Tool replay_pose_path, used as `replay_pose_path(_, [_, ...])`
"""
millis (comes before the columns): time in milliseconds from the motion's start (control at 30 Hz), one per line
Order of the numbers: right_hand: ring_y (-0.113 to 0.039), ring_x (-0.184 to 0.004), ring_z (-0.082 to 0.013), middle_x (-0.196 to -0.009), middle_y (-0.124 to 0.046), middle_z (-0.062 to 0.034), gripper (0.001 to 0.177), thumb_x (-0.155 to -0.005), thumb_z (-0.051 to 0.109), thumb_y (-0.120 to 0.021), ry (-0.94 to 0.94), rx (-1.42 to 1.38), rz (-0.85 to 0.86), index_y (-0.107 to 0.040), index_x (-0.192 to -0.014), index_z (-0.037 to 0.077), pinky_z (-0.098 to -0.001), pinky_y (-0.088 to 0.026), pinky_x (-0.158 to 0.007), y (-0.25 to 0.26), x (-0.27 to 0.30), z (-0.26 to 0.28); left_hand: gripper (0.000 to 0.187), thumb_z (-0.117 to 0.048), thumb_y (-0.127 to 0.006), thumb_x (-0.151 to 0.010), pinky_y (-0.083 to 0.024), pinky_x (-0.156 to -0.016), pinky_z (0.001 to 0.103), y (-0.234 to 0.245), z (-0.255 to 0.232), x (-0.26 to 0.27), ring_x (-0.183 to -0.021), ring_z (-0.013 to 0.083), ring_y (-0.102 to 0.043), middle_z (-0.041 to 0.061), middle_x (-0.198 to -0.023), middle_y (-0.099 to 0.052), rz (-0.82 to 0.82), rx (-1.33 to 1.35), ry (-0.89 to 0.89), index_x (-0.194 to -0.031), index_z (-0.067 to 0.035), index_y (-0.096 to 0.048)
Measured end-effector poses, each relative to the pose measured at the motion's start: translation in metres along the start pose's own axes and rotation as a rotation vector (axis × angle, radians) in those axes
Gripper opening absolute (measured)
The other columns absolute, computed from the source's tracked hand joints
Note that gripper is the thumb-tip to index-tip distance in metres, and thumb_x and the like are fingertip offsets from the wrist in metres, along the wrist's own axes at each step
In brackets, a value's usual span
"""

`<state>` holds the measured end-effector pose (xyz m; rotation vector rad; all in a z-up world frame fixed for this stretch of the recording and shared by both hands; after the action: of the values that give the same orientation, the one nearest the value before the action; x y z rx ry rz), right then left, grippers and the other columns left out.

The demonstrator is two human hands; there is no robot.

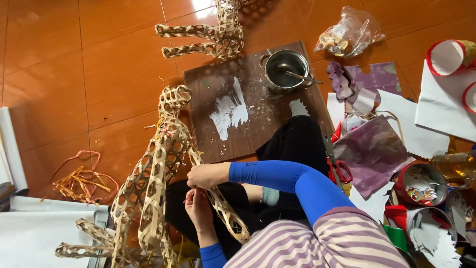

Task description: Constructing a bamboo giraffe figure by weaving strips and tying them with string

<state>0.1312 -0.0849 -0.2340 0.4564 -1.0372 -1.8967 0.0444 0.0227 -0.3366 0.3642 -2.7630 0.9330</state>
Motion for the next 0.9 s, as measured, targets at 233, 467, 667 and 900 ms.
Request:
replay_pose_path(233, [-0.063, -0.085, -0.0306, -0.096, -0.069, -0.0133, 0.008, -0.104, 0.003, -0.054, -0.105, -0.017, -0.093, -0.061, -0.101, 0.006, -0.0474, -0.053, -0.073, -0.001, 0.012, 0.013, 0.008, -0.015, -0.071, -0.105, -0.054, -0.08, 0.029, -0.001, -0.005, -0.004, -0.091, 0.0164, -0.07, 0.006, -0.1, -0.073, 0.144, 0.128, 0.147, -0.102, -0.015, -0.064])
replay_pose_path(467, [-0.065, -0.082, -0.03, -0.09, -0.07, -0.0145, 0.016, -0.096, 0.019, -0.07, -0.047, -0.17, -0.077, -0.071, -0.087, 0.006, -0.0459, -0.053, -0.072, 0.015, 0.025, 0.02, 0.021, -0.008, -0.085, -0.095, -0.062, -0.088, 0.03, 0.01, -0.001, -0.015, -0.097, 0.0209, -0.075, 0.011, -0.103, -0.075, 0.31, 0.227, 0.145, -0.088, -0.009, -0.065])
replay_pose_path(667, [-0.064, -0.078, -0.0346, -0.089, -0.072, -0.0158, 0.014, -0.101, 0.019, -0.059, -0.18, -0.241, -0.036, -0.063, -0.105, 0.006, -0.049, -0.046, -0.066, -0.003, 0.023, -0.006, 0.019, -0.005, -0.092, -0.085, -0.057, -0.077, 0.025, -0.03, -0.051, 0.018, -0.08, 0.0101, -0.068, 0.004, -0.088, -0.078, -0.079, -0.807, -0.343, -0.091, -0.009, -0.074])
replay_pose_path(900, [-0.071, -0.086, -0.0356, -0.101, -0.078, -0.0174, 0.014, -0.098, 0.005, -0.067, -0.156, -0.201, -0.029, -0.068, -0.112, 0.003, -0.0483, -0.051, -0.069, -0.023, 0.012, -0.015, 0.012, -0.002, -0.077, -0.094, -0.059, -0.08, 0.037, -0.035, -0.034, 0.028, -0.084, 0.0225, -0.07, 0.009, -0.097, -0.072, -0.266, -1.057, -0.562, -0.104, -0.005, -0.071])
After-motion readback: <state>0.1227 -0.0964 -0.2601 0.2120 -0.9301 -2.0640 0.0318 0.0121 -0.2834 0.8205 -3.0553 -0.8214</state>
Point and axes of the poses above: each hand's wrist, its own x-axis away from the middle knuckle, its own y-axis out of the back of the hand, z = x × y, the point moved 6 cm from there along -x, towards the middle knuckle
